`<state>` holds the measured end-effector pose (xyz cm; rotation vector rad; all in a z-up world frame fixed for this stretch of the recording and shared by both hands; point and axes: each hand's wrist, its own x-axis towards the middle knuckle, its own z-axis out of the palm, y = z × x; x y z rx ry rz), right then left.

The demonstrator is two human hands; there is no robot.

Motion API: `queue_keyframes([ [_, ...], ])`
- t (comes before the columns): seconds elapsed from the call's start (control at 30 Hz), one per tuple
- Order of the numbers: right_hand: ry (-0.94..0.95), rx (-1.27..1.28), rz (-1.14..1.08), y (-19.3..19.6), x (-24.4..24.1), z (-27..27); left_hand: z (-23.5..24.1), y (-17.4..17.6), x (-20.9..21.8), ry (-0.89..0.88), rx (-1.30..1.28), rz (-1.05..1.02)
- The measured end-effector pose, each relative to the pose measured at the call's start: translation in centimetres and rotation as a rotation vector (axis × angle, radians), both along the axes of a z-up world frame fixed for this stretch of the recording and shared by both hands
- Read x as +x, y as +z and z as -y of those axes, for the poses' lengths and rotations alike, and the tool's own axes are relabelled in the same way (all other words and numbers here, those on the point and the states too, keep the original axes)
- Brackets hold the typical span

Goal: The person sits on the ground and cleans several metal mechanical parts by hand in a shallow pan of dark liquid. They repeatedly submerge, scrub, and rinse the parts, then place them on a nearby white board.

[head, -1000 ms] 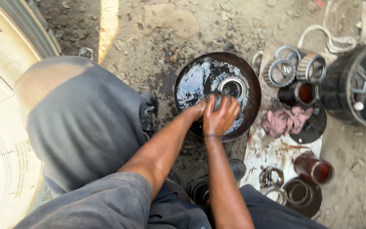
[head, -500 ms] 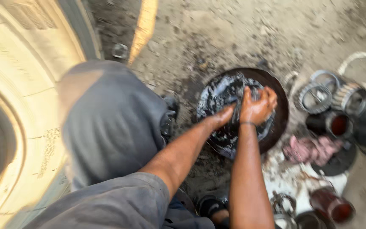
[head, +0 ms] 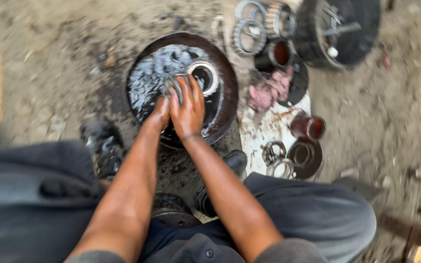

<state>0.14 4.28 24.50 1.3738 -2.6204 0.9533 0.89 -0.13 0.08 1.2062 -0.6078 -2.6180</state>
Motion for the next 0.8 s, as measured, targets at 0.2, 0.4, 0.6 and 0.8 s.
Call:
queue_keyframes([
  [0.2,-0.235,0.282,0.264,0.4,-6.1,6.3,0.9,1.9,0.0,-0.005,-0.114,0.107],
  [0.4,-0.032,0.032,-0.070,0.3,-0.4,0.4,1.3,4.0,0.0,-0.080,-0.078,0.116],
  [0.6,-0.089,-0.004,-0.009,-2.8,-0.6,-0.6,1.0,2.6,-0.8,-0.063,-0.113,0.057],
  [0.8,-0.070,0.272,0.326,-2.3,-8.8,5.9,-1.4,-1.1,-1.9,-0.009,-0.290,0.134],
])
